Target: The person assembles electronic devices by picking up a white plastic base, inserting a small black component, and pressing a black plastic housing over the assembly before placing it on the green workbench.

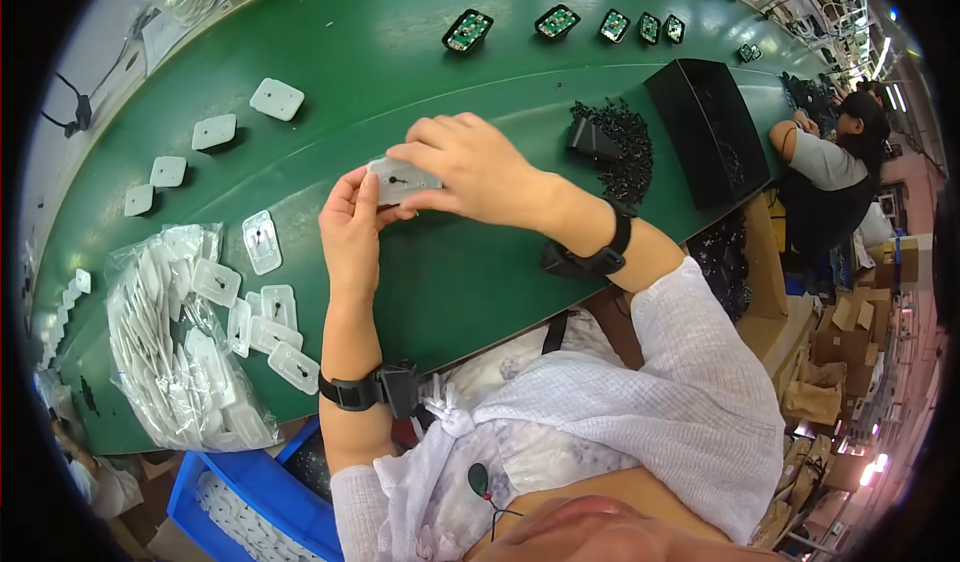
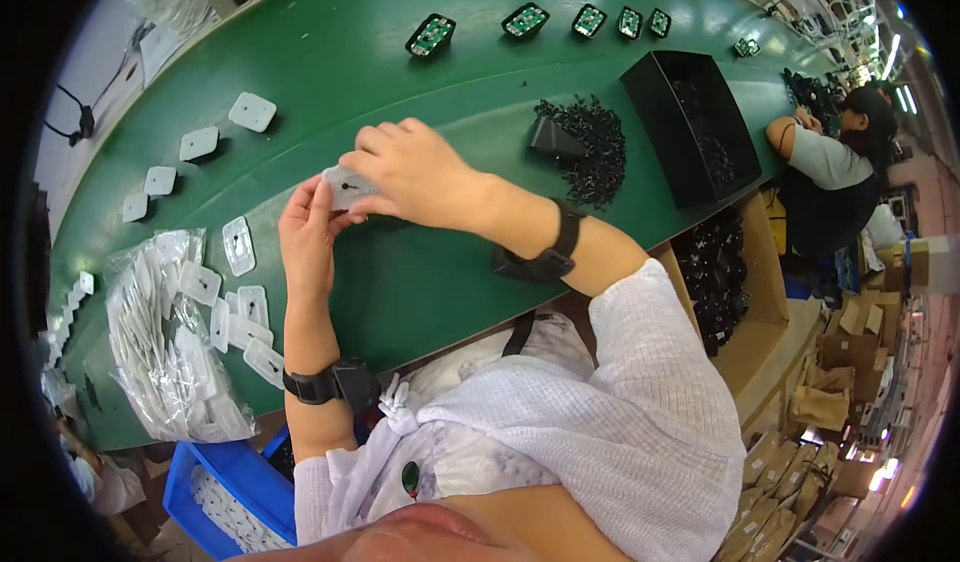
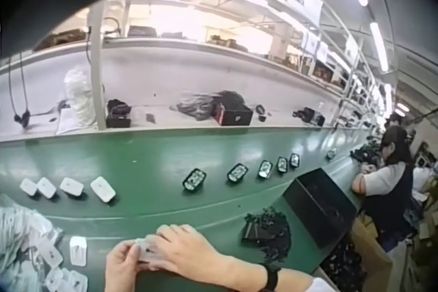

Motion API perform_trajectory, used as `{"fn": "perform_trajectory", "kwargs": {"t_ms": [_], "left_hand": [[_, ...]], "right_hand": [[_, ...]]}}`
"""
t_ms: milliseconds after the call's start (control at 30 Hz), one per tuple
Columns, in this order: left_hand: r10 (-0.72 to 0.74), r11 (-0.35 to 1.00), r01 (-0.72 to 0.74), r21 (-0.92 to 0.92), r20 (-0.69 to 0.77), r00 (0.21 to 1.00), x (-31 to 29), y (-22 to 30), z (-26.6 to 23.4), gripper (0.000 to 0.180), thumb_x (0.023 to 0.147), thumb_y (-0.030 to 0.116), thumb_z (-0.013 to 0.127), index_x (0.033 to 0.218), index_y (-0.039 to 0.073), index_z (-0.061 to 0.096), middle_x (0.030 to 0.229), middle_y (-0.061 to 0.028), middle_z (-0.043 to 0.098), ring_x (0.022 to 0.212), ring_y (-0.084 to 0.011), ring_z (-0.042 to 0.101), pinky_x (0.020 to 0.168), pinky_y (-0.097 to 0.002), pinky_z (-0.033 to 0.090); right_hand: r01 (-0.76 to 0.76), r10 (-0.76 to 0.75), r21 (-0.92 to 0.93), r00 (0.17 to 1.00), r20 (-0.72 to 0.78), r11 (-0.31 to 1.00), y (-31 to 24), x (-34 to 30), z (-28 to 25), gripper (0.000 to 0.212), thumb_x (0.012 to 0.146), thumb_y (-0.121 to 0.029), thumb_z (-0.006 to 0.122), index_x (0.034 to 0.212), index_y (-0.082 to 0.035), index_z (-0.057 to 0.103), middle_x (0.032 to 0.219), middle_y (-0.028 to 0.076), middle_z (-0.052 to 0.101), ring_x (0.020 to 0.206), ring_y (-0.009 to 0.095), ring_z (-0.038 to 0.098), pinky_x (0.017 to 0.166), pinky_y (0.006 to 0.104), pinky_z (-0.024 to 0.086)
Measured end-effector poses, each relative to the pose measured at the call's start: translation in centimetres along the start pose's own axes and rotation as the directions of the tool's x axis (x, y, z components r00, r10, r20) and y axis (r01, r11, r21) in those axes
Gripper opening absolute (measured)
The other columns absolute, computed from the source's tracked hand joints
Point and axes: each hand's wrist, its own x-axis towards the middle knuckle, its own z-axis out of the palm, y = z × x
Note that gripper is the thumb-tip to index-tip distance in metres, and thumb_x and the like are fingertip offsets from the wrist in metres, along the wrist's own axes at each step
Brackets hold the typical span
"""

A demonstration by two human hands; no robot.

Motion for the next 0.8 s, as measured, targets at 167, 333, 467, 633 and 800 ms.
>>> {"fn": "perform_trajectory", "kwargs": {"t_ms": [167,333,467,633,800], "left_hand": [[0.001,0.999,0.002,0.041,-0.077,0.997,0.5,0.5,0.2,0.023,0.099,0.016,0.050,0.108,-0.005,0.054,0.097,-0.0160,0.066,0.073,-0.0231,0.069,0.063,-0.0280,0.056],[-0.027,0.997,0.030,0.068,-0.054,0.998,0.2,0.6,0.6,0.020,0.099,0.015,0.049,0.106,-0.004,0.052,0.097,-0.0169,0.065,0.073,-0.0233,0.069,0.064,-0.0282,0.056],[-0.015,0.996,0.018,0.090,-0.032,0.999,0.3,0.6,0.7,0.019,0.098,0.013,0.049,0.106,-0.004,0.051,0.096,-0.0166,0.065,0.073,-0.0229,0.068,0.063,-0.0277,0.056],[-0.014,0.995,0.018,0.102,-0.035,0.999,0.2,0.5,0.5,0.018,0.098,0.012,0.050,0.106,-0.004,0.051,0.095,-0.0165,0.065,0.073,-0.0229,0.068,0.063,-0.0275,0.056],[-0.011,0.996,0.011,0.093,0.001,1.000,0.1,0.2,0.5,0.017,0.098,0.012,0.050,0.106,-0.004,0.050,0.095,-0.0165,0.065,0.073,-0.0230,0.068,0.063,-0.0276,0.056]], "right_hand": [[-0.248,0.247,-0.150,0.969,-0.024,0.957,8.3,-2.5,-4.1,0.026,0.081,-0.020,0.068,0.104,-0.010,0.062,0.095,0.008,0.060,0.092,0.029,0.059,0.078,0.0392,0.048],[-0.449,0.505,-0.280,0.844,0.178,0.849,16.1,-5.5,-4.3,0.022,0.078,-0.009,0.068,0.099,-0.008,0.060,0.097,0.009,0.060,0.092,0.031,0.059,0.080,0.0401,0.048],[-0.485,0.516,-0.178,0.819,0.250,0.856,18.5,-6.3,-4.0,0.022,0.076,-0.005,0.071,0.094,-0.005,0.058,0.090,0.010,0.059,0.085,0.029,0.059,0.075,0.0386,0.048],[-0.566,0.595,-0.182,0.768,0.236,0.804,17.1,-6.8,-6.5,0.023,0.074,-0.007,0.073,0.092,-0.003,0.058,0.085,0.011,0.062,0.081,0.030,0.060,0.072,0.0394,0.048],[-0.654,0.624,-0.046,0.696,0.355,0.755,17.0,-8.3,-6.1,0.013,0.077,-0.004,0.069,0.085,0.000,0.059,0.079,0.012,0.065,0.076,0.027,0.063,0.069,0.0369,0.049]]}}
